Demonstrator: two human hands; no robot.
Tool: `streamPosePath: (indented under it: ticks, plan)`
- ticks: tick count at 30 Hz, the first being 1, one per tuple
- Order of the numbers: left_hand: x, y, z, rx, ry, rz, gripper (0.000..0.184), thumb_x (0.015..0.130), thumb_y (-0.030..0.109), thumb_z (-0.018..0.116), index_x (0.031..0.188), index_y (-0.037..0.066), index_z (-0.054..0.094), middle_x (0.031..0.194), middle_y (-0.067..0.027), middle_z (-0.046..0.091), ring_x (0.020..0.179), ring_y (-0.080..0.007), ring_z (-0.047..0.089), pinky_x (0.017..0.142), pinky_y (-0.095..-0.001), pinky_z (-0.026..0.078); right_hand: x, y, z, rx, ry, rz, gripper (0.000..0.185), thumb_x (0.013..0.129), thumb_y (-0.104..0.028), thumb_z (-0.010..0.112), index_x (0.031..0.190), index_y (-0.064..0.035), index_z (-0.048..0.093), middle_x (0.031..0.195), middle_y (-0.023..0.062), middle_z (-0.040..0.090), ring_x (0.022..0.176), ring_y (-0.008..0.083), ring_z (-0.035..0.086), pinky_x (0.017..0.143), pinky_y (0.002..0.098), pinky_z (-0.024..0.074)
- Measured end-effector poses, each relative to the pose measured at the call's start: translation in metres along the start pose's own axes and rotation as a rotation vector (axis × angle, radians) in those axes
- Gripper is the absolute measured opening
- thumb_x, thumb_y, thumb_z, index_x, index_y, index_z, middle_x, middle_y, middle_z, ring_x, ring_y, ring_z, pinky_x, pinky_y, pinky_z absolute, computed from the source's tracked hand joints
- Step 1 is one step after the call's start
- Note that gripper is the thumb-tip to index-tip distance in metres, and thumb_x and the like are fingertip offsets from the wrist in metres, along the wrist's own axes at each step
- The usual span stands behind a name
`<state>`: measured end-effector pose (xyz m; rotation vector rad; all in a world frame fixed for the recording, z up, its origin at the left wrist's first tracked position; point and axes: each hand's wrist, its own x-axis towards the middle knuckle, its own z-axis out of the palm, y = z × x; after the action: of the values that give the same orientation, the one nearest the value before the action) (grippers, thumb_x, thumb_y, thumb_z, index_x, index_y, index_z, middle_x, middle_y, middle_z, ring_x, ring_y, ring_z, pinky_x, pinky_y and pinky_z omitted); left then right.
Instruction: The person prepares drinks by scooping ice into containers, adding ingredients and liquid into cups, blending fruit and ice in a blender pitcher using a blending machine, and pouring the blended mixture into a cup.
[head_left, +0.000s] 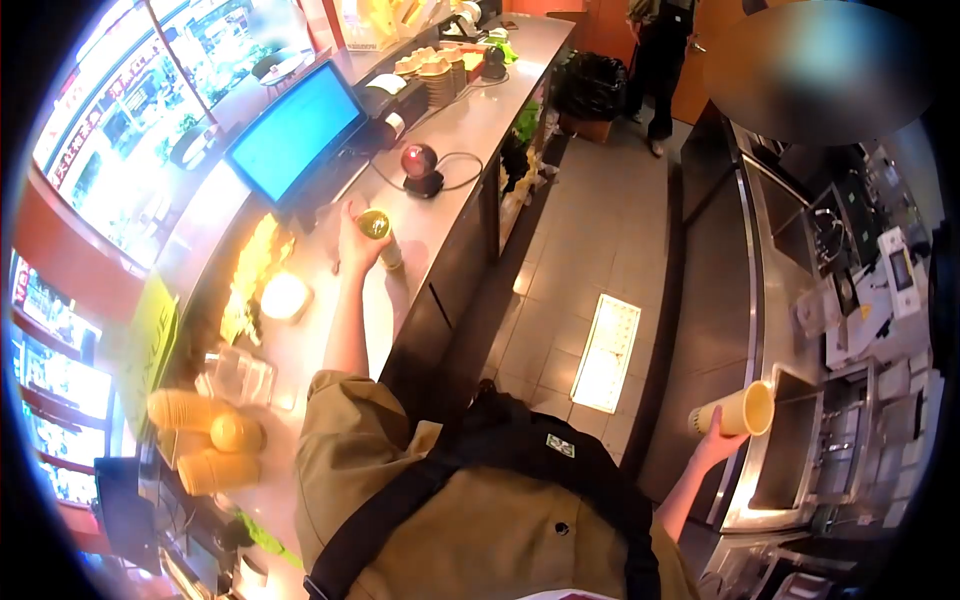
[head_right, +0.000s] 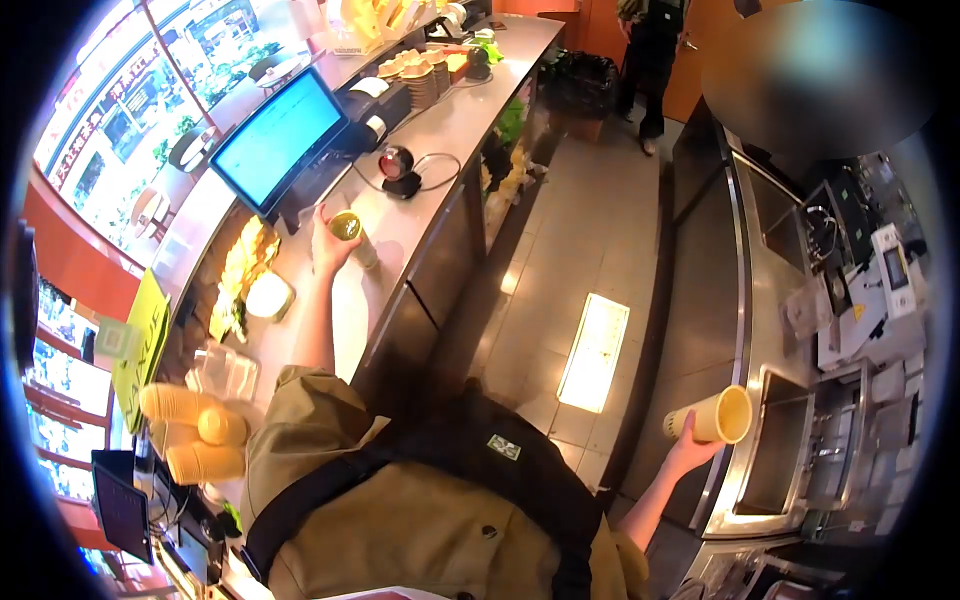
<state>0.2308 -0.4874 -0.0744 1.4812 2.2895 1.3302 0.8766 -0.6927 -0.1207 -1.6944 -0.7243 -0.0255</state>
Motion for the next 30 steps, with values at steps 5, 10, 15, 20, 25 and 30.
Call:
streamPosePath:
  ticks: [5,10,15,20,25,30]
  plan:
    - [0.061,-0.043,0.025,0.239,-0.052,0.149,0.101,0.058,0.034,0.08,0.138,0.001,0.026,0.136,-0.0215,0.036,0.126,-0.0337,0.035,0.106,-0.0407,0.028,0.007,0.006,0.066,0.129,-0.03,0.055,0.067,0.069,-0.006,0.076,0.125,0.0028,0.04,0.118,0.0135,0.051,0.105,0.0227,0.052,0.093,0.0357,0.041]
    - [0.086,-0.059,0.031,0.042,-0.073,0.162,0.102,0.056,0.015,0.083,0.138,0.003,0.024,0.135,-0.0191,0.034,0.118,-0.0329,0.043,0.101,-0.0423,0.035,0.035,-0.015,0.119,0.093,-0.022,0.117,0.064,0.065,-0.01,0.078,0.118,0.0001,0.046,0.107,0.011,0.057,0.097,0.0194,0.056,0.085,0.0322,0.0445]
    - [0.063,0.063,0.024,0.661,0.366,0.365,0.097,0.061,0.046,0.079,0.132,-0.002,0.035,0.131,-0.0225,0.041,0.116,-0.0357,0.043,0.095,-0.0423,0.039,0.094,-0.015,0.162,0.075,-0.032,0.149,0.063,0.062,-0.02,0.081,0.112,-0.0022,0.049,0.102,0.0125,0.061,0.093,0.0211,0.059,0.082,0.0343,0.0465]
    - [0.024,0.15,0.273,-0.499,-0.224,0.308,0.041,0.08,0.01,0.068,0.114,-0.002,0.048,0.105,-0.0103,0.058,0.089,-0.0171,0.058,0.078,-0.0269,0.049,0.184,-0.023,0.23,0.109,-0.272,0.061,0.064,0.064,-0.022,0.079,0.115,-0.0031,0.045,0.104,0.0142,0.058,0.097,0.0246,0.057,0.083,0.0369,0.0463]
    - [-0.13,0.45,0.409,-0.875,-1.326,0.328,0.081,0.073,0.008,0.07,0.139,0.005,0.022,0.135,-0.014,0.037,0.123,-0.0268,0.041,0.099,-0.0397,0.038,0.261,-0.024,0.271,0.214,-0.387,-0.049,0.077,0.067,-0.027,0.078,0.124,-0.0005,0.034,0.116,0.0206,0.049,0.108,0.0353,0.05,0.09,0.0404,0.0415]
    - [-0.186,0.592,0.497,-0.854,-1.164,0.452,0.077,0.065,0.018,0.079,0.126,-0.001,0.036,0.119,-0.0152,0.052,0.108,-0.0235,0.053,0.091,-0.0358,0.044,0.336,0.011,0.264,-0.047,-0.225,-0.136,0.083,0.069,-0.023,0.075,0.129,0.0031,0.025,0.126,0.0234,0.039,0.116,0.0378,0.043,0.096,0.0408,0.0384]
